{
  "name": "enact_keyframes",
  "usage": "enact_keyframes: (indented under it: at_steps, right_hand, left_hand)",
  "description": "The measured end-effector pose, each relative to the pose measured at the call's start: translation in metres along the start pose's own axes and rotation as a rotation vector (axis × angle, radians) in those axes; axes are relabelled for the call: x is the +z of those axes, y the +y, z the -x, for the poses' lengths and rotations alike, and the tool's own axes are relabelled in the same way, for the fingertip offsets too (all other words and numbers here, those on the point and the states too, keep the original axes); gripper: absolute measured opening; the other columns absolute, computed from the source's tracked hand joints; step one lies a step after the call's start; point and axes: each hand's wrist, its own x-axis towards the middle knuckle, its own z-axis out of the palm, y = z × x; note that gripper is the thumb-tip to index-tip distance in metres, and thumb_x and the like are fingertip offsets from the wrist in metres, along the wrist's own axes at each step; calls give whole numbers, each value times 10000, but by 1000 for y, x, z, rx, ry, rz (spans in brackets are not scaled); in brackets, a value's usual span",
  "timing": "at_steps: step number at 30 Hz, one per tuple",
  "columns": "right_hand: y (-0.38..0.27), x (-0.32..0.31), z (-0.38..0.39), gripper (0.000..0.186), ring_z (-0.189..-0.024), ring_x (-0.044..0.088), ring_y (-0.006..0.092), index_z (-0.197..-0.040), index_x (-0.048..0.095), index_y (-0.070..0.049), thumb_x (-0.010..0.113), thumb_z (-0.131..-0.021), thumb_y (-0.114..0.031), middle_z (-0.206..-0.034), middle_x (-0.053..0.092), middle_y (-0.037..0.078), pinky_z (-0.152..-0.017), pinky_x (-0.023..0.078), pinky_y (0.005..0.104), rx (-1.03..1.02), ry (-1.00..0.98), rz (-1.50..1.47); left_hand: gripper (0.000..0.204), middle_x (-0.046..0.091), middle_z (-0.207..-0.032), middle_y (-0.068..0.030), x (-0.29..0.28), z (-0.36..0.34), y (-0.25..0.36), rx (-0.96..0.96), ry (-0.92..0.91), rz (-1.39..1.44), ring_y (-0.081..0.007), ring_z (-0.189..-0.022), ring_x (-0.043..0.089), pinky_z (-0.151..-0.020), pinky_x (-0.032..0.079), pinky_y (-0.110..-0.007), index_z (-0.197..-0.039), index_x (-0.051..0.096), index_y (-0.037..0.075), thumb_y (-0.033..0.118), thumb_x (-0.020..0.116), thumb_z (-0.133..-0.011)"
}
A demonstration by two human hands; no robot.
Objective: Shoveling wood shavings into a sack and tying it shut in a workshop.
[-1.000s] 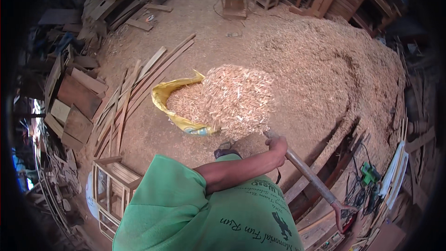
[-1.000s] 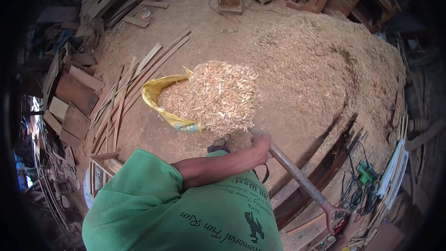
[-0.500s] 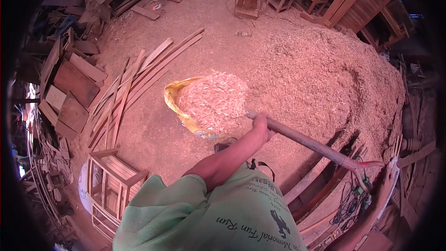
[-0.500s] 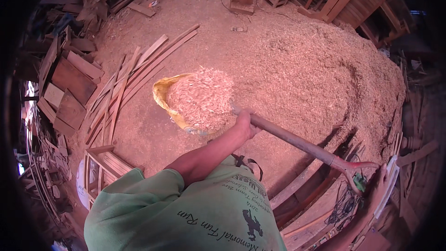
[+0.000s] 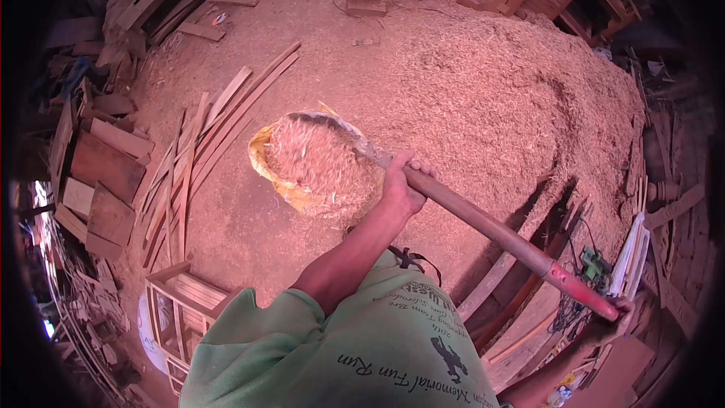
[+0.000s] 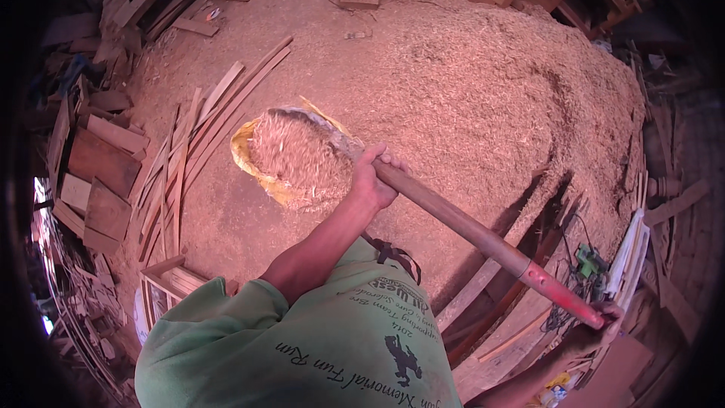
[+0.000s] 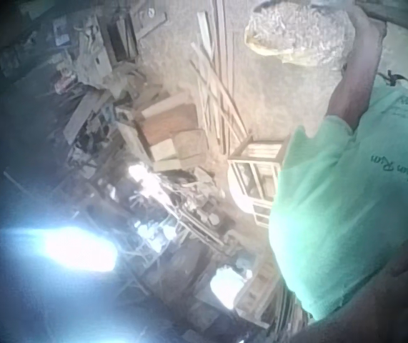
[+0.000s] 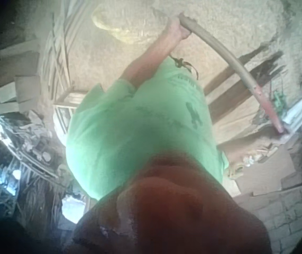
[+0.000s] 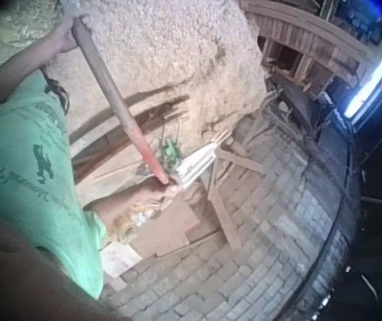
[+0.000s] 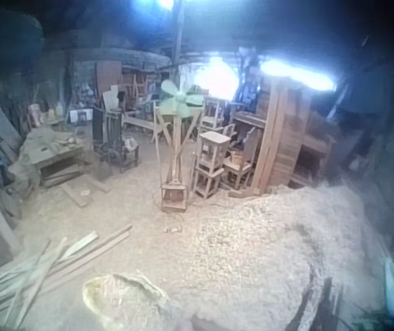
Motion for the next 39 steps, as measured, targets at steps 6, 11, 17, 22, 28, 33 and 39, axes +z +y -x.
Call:
enact_keyframes:
  at_steps: [6,11,17,22,28,33,39]
  right_hand:
    - [37,-63,63,383,-649,490,167,-849,525,-56,466,-894,-432,-740,513,76,-655,422,294,-30,214,57]
    - [44,-126,140,399,-510,501,140,-854,573,-115,438,-927,-483,-673,528,25,-382,345,237,246,555,174]
    - [-18,-216,172,418,-471,444,85,-922,564,-52,585,-897,-469,-662,514,3,-398,352,228,315,398,199]
    - [-66,-227,134,460,-524,486,60,-1086,573,-6,771,-757,-261,-700,546,4,-448,381,206,466,209,200]
    - [14,-195,57,333,-821,576,103,-1039,619,-8,714,-752,-147,-895,643,40,-748,457,249,648,-18,370]
    - [163,-174,6,295,-794,627,175,-934,661,-8,722,-771,-246,-809,663,102,-743,477,309,580,-191,505]
    - [306,-208,-8,433,-800,654,344,-950,668,16,684,-798,-390,-808,664,207,-715,496,425,506,-41,1028]
  left_hand:
    - [159,472,-623,-28,8,31,-37,-98,-76,-68,-205,-603,504,-717,493,-413,-789,457,91,147,601,-826]
    - [127,498,-656,-47,5,40,-97,-227,-28,-314,-207,-644,532,-716,498,-415,-822,473,58,70,598,-839]
    - [118,511,-720,-90,-37,31,-215,-370,-105,-557,-230,-709,551,-778,524,-443,-887,481,34,70,588,-853]
    - [123,518,-801,-144,-91,-14,-338,-431,38,-836,-278,-721,567,-754,534,-487,-916,468,-6,92,533,-878]
    - [173,542,-874,-191,-169,-49,-457,-471,148,-975,-323,-778,605,-694,567,-495,-1007,447,-54,64,475,-884]
    - [349,598,-965,-175,-158,-59,-435,-582,-5,-1165,-259,-794,648,-645,594,-369,-1201,397,-53,67,498,-889]
    - [462,592,-1067,-139,-136,-47,-252,-92,77,-1375,-251,-861,635,-716,558,-348,-1328,391,65,171,531,-901]
